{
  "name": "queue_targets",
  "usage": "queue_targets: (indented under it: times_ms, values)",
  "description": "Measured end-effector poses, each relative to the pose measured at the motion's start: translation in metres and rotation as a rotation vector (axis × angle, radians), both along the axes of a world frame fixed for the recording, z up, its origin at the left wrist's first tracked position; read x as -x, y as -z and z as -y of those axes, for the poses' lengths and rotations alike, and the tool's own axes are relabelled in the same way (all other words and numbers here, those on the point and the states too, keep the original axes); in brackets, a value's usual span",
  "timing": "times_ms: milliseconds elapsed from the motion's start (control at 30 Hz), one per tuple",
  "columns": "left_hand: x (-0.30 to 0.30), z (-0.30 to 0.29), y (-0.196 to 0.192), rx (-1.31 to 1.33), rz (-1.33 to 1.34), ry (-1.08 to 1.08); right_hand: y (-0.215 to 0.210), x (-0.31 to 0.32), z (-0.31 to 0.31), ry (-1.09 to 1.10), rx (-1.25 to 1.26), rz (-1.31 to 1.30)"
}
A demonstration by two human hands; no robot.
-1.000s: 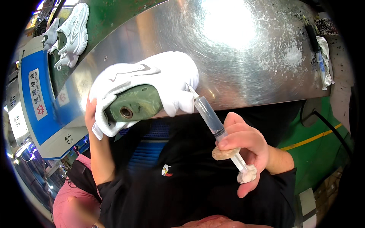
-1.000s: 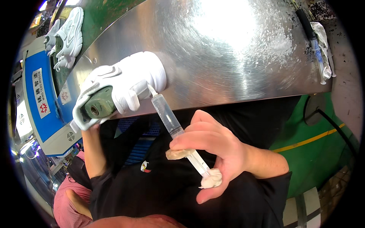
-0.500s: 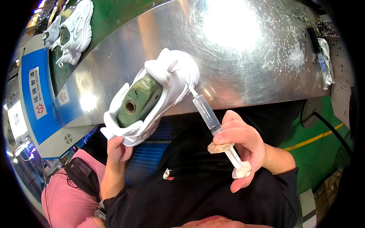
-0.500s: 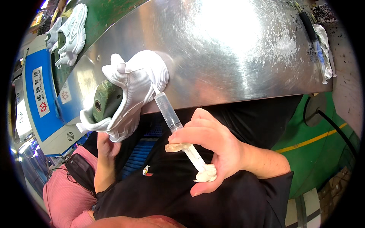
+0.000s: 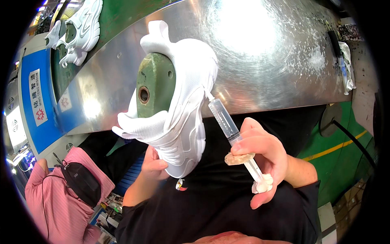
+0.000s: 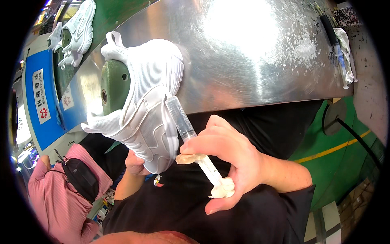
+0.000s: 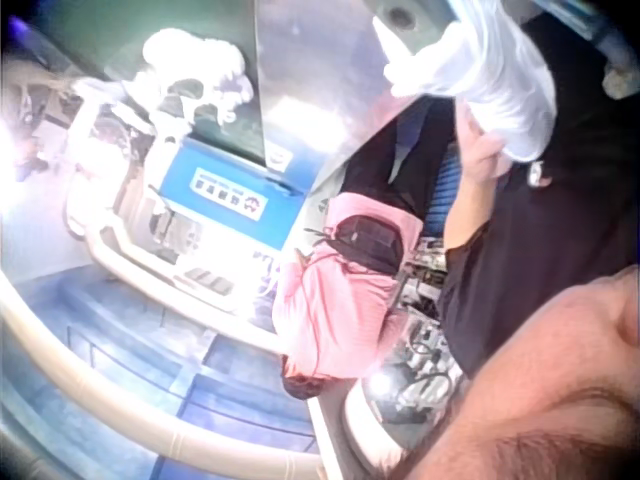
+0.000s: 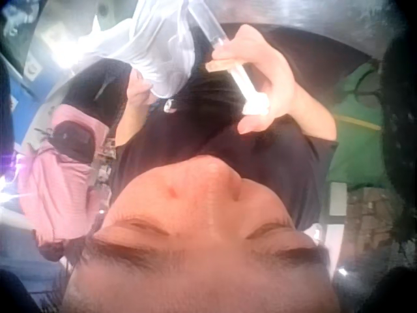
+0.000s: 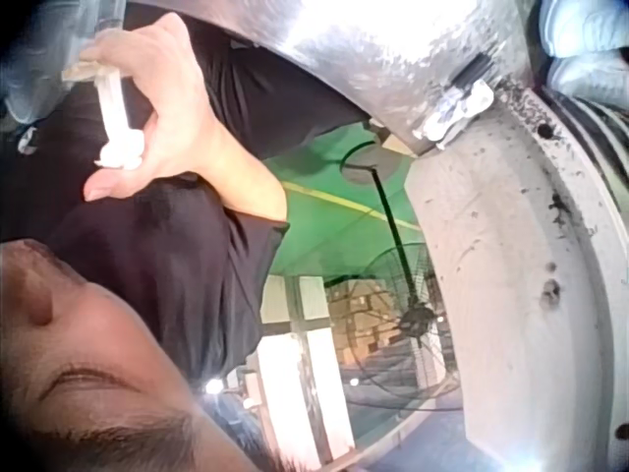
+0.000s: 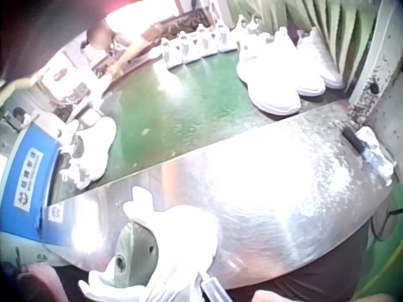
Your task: The person repeatedly picks up white sneakers from a metal workbench, inserts a syringe into the shoe's side seam, and injects a clear liquid. After each injection, the shoe is placed back on the bench. The process is repeated for multiple shoes in a factory setting.
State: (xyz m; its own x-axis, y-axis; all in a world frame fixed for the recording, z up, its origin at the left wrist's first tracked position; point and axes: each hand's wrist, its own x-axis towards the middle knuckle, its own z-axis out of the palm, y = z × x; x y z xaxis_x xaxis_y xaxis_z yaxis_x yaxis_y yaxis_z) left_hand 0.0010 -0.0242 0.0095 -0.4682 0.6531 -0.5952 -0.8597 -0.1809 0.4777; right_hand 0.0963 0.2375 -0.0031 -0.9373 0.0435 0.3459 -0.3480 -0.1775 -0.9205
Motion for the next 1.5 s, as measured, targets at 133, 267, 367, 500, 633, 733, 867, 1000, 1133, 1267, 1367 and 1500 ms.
queue_targets:
  times_ms: [133,267,367,500,633,733,867,1000,1133,1267,1367,1500]
  values:
    - [-0.003,-0.005,0.003,-0.07,0.049,0.03,-0.006,0.003,0.0,0.001,-0.001,-0.007]
    - [-0.007,0.0,0.011,-0.15,0.018,0.049,-0.015,0.003,0.001,-0.021,0.037,0.034]
    - [-0.008,-0.008,0.009,-0.146,0.056,0.071,-0.022,0.001,-0.002,-0.057,0.026,0.075]
    - [-0.007,-0.018,0.007,-0.125,0.091,0.11,-0.029,0.002,-0.004,-0.097,-0.013,0.078]
    - [-0.005,-0.016,0.008,-0.12,0.131,0.183,-0.035,-0.003,-0.005,-0.163,0.006,0.135]
    - [-0.007,-0.013,0.015,-0.169,0.147,0.206,-0.046,-0.009,-0.009,-0.205,0.03,0.188]
    - [-0.011,-0.015,0.023,-0.273,0.259,0.21,-0.065,-0.022,-0.016,-0.235,0.07,0.303]
    - [-0.016,-0.026,0.033,-0.294,-0.081,0.336,-0.088,-0.034,-0.026,-0.26,-0.003,0.381]
    - [-0.011,-0.044,0.028,-0.43,0.163,0.28,-0.106,-0.053,-0.034,-0.232,-0.103,0.376]
    - [-0.014,-0.066,0.032,-0.551,0.405,0.224,-0.127,-0.065,-0.041,-0.19,-0.203,0.413]
    - [-0.009,-0.096,0.031,-0.668,0.258,0.317,-0.136,-0.078,-0.039,-0.087,-0.241,0.445]
    - [-0.005,-0.12,0.023,-0.648,0.25,0.279,-0.139,-0.086,-0.044,-0.058,-0.338,0.414]
